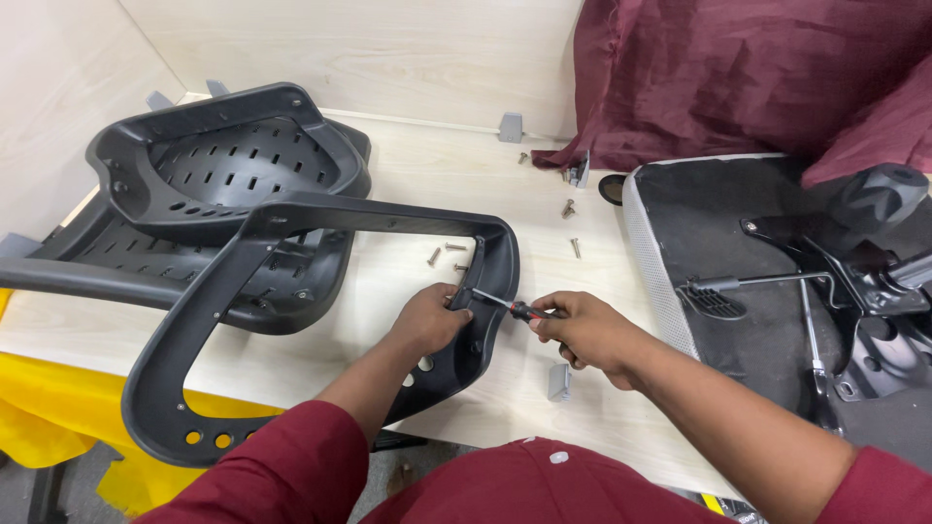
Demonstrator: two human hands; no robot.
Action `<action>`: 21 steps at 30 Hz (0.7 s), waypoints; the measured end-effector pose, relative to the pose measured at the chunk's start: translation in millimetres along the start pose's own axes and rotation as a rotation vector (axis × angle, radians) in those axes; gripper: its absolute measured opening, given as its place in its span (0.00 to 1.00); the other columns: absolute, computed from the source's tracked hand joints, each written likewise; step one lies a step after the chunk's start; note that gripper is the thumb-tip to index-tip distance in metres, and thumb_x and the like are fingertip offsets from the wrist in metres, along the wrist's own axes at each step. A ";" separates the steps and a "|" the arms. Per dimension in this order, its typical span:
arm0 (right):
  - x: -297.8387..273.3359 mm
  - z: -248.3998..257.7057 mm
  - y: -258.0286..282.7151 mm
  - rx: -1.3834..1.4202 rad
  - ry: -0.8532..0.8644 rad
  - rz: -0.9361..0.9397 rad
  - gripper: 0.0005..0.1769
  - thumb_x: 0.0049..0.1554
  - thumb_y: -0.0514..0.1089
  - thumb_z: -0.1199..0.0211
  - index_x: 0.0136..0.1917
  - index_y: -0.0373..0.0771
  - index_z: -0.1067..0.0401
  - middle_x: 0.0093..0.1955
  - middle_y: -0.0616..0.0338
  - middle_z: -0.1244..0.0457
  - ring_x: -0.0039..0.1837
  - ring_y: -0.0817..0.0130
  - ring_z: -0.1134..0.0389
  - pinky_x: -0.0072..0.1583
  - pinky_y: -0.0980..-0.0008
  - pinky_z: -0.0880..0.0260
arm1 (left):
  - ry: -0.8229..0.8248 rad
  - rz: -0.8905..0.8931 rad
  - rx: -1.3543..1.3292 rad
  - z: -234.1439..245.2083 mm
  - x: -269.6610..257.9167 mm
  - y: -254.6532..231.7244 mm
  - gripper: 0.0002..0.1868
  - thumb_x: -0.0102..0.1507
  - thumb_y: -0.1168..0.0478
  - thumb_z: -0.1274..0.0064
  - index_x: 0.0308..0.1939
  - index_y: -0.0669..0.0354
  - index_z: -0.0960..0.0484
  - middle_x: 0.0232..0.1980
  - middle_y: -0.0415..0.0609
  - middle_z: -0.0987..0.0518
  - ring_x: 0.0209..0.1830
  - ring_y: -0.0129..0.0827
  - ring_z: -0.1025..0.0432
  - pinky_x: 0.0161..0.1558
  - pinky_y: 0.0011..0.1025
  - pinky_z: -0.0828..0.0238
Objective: The person disassembles a black plastic chair frame from a seat using a screwdriver, then reattaches the frame to the seat by aligning holes and inserting screws. The person tightens the screws to secure the frame to the seat.
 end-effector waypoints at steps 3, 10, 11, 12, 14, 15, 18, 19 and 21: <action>-1.2 -0.1 -13.0 0.171 -0.042 0.004 0.23 0.59 0.42 0.41 0.67 0.41 0.29 0.43 0.62 0.41 0.39 0.76 0.44 0.40 0.74 0.39 | 0.010 0.026 0.118 6.1 -14.3 -1.0 0.38 0.60 0.54 0.42 0.72 0.61 0.34 0.59 0.61 0.18 0.60 0.46 0.22 0.63 0.37 0.29; 4.5 -3.4 -17.8 0.349 -0.101 -0.018 0.16 0.60 0.41 0.44 0.61 0.39 0.30 0.46 0.62 0.33 0.41 0.76 0.40 0.45 0.71 0.35 | 0.061 0.085 0.335 12.1 -61.9 -13.2 0.46 0.59 0.40 0.39 0.73 0.60 0.37 0.64 0.61 0.24 0.64 0.50 0.27 0.64 0.43 0.31; 6.2 -2.2 -18.2 0.373 -0.111 -0.022 0.15 0.59 0.40 0.43 0.60 0.40 0.30 0.46 0.62 0.33 0.42 0.76 0.38 0.46 0.71 0.34 | 0.084 0.097 0.354 11.5 -67.5 -15.7 0.48 0.57 0.38 0.39 0.73 0.60 0.37 0.64 0.61 0.24 0.64 0.50 0.27 0.64 0.44 0.30; 7.7 -1.2 -19.3 0.398 -0.122 -0.025 0.15 0.58 0.39 0.43 0.59 0.40 0.31 0.45 0.62 0.33 0.42 0.76 0.37 0.47 0.71 0.33 | 0.109 0.108 0.373 11.1 -72.6 -17.9 0.50 0.56 0.36 0.38 0.73 0.59 0.37 0.65 0.61 0.25 0.64 0.51 0.26 0.63 0.45 0.29; 10.4 -2.1 -20.5 0.410 -0.148 0.003 0.16 0.55 0.37 0.40 0.58 0.38 0.31 0.43 0.61 0.36 0.41 0.74 0.37 0.46 0.69 0.34 | 0.126 0.122 0.420 12.0 -81.4 -20.9 0.54 0.53 0.36 0.35 0.75 0.56 0.40 0.65 0.60 0.26 0.64 0.51 0.26 0.63 0.46 0.29; 11.6 -2.7 -21.3 0.416 -0.161 0.018 0.17 0.54 0.36 0.38 0.58 0.37 0.31 0.41 0.61 0.37 0.40 0.73 0.37 0.45 0.69 0.34 | 0.135 0.130 0.442 12.5 -84.1 -21.6 0.56 0.52 0.35 0.34 0.76 0.55 0.41 0.66 0.60 0.27 0.64 0.51 0.27 0.63 0.47 0.29; 14.2 -6.1 -23.3 0.335 -0.201 0.061 0.19 0.53 0.39 0.36 0.59 0.39 0.33 0.37 0.59 0.40 0.38 0.73 0.40 0.43 0.69 0.37 | 0.105 0.077 0.466 15.0 -89.7 -25.6 0.62 0.49 0.38 0.30 0.78 0.54 0.47 0.66 0.62 0.27 0.64 0.54 0.28 0.63 0.45 0.31; 15.0 -8.1 -23.9 0.302 -0.207 0.068 0.20 0.53 0.40 0.36 0.59 0.39 0.33 0.37 0.59 0.41 0.38 0.72 0.41 0.43 0.69 0.38 | 0.099 0.072 0.462 14.9 -90.5 -25.1 0.62 0.49 0.38 0.30 0.78 0.55 0.47 0.65 0.63 0.27 0.64 0.54 0.28 0.63 0.45 0.31; 16.0 -11.1 -24.1 0.237 -0.218 0.082 0.20 0.53 0.41 0.35 0.58 0.38 0.33 0.35 0.59 0.41 0.37 0.71 0.42 0.42 0.67 0.39 | 0.087 0.061 0.457 14.5 -90.4 -24.1 0.63 0.49 0.39 0.30 0.78 0.56 0.48 0.64 0.63 0.26 0.64 0.54 0.28 0.63 0.44 0.31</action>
Point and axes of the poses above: each hand's wrist, its own x-axis towards the middle knuckle, its own z-axis out of the back of the hand, y = z × x, the point moved 9 cm from there along x, towards the middle knuckle
